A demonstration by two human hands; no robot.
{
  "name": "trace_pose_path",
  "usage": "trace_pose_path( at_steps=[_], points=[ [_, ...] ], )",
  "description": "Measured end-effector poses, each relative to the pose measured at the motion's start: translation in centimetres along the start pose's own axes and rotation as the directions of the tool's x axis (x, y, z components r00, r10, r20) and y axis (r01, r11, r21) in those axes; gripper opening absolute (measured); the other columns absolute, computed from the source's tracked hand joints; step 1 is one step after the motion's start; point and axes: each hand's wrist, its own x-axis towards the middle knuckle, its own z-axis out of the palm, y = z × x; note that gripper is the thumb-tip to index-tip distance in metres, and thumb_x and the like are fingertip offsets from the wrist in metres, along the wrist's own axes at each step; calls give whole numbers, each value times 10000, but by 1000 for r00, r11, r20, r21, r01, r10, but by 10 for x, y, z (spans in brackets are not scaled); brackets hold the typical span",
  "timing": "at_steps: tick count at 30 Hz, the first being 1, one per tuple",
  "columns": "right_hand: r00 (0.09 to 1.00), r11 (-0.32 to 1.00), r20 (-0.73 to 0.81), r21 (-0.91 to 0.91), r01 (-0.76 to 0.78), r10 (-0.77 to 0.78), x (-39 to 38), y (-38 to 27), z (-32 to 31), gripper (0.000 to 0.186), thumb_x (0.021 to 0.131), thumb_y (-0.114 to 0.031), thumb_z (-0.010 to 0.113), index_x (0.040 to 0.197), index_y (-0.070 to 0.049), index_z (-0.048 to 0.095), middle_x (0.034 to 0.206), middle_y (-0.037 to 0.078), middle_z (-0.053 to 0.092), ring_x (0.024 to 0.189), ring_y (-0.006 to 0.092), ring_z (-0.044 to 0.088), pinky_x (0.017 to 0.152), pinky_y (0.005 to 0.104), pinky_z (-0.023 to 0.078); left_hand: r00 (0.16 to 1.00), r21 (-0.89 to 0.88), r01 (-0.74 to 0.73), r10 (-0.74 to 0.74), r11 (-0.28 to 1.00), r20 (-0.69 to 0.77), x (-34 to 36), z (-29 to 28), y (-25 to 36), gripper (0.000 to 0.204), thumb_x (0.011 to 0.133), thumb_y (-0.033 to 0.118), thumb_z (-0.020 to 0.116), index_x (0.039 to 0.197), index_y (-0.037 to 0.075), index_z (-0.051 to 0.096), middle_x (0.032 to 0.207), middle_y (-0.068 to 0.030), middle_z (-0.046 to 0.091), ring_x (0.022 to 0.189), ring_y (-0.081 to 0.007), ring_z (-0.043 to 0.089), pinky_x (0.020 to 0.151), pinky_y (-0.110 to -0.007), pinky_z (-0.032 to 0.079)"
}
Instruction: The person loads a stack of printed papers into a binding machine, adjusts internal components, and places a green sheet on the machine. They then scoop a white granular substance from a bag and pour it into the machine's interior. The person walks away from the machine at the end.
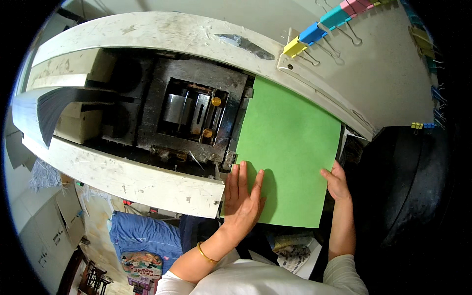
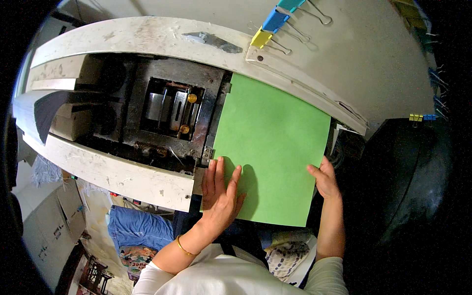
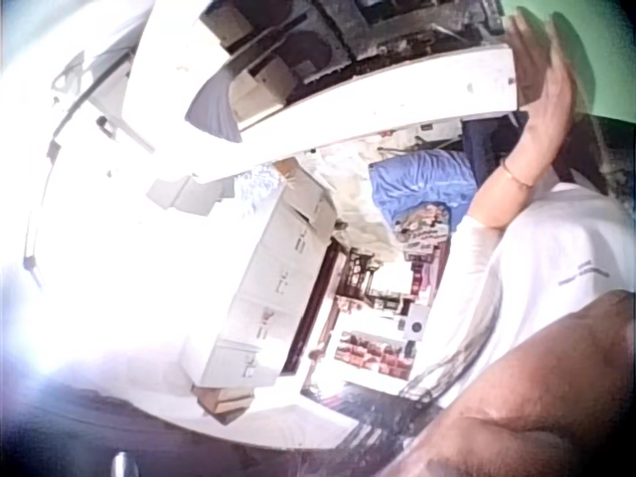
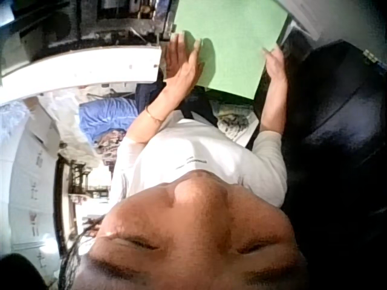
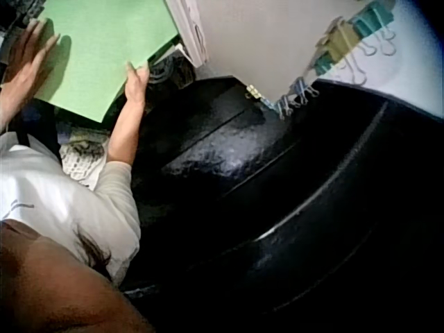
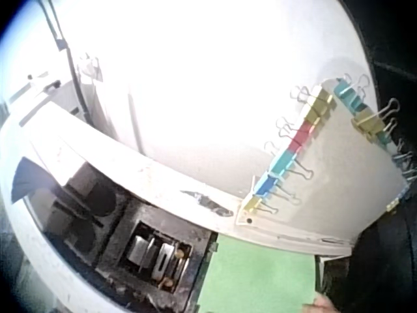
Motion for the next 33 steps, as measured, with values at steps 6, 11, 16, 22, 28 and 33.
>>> trace_pose_path(
  at_steps=[6, 11, 16, 22, 28, 33],
  points=[
    [1000, 1000, 24, 3, 3, -4, 3, 5, -6, 511, 843, -36, 610, 1318, 5, 423, 1280, 91, 525, 1178, 198, 485, 1011, 344, 350, 1000, -8, 5, -5, 1000, 7, 3, -1, 1, 713, 712, 185, 736, 1344, 82, 422, 1419, -294, 256, 1314, -455, 252, 1071, -520, 218],
    [999, 1000, 40, 3, -11, 11, 3, 5, -3, 498, 850, -28, 599, 1316, 8, 427, 1279, 80, 526, 1180, 187, 484, 1008, 336, 354, 1000, -3, 10, -10, 1000, 8, 2, -2, -1, 710, 717, 192, 734, 1346, 88, 422, 1420, -293, 254, 1318, -451, 248, 1075, -518, 212],
    [1000, 1000, 24, -1, -15, 15, 1, 5, -3, 472, 873, -41, 585, 1314, 13, 426, 1264, 80, 535, 1174, 181, 486, 1006, 331, 355, 1000, -19, 5, -5, 1000, 30, 3, -4, -1, 727, 721, 196, 731, 1361, 89, 402, 1426, -290, 246, 1326, -447, 233, 1080, -525, 201],
    [969, 948, -249, -311, -73, -7, -21, -4, -3, 347, 905, -154, 604, 1205, -33, 477, 972, 81, 586, 768, 152, 587, 648, 305, 498, 998, 40, 20, -22, 999, 59, 4, -3, 0, 697, 718, 205, 726, 1334, 81, 426, 1422, -282, 268, 1315, -438, 273, 1070, -537, 249],
    [924, 725, -294, -688, -25, -246, -71, 22, 11, 281, 878, -142, 621, 1137, -56, 556, 822, 53, 555, 682, 137, 524, 617, 291, 451, 999, 32, 24, -26, 999, 48, 4, -4, 6, 710, 711, 157, 733, 1340, 74, 413, 1454, -261, 218, 1331, -436, 222, 1084, -534, 184],
    [929, 832, -322, -555, -28, -183, -88, 56, 30, 375, 910, -115, 569, 1277, -114, 494, 880, 41, 551, 778, 136, 521, 704, 297, 460, 998, 38, 15, -17, 999, 55, 3, -2, 5, 690, 738, 168, 713, 1348, 72, 405, 1461, -247, 217, 1342, -429, 201, 1087, -534, 175]
  ],
)
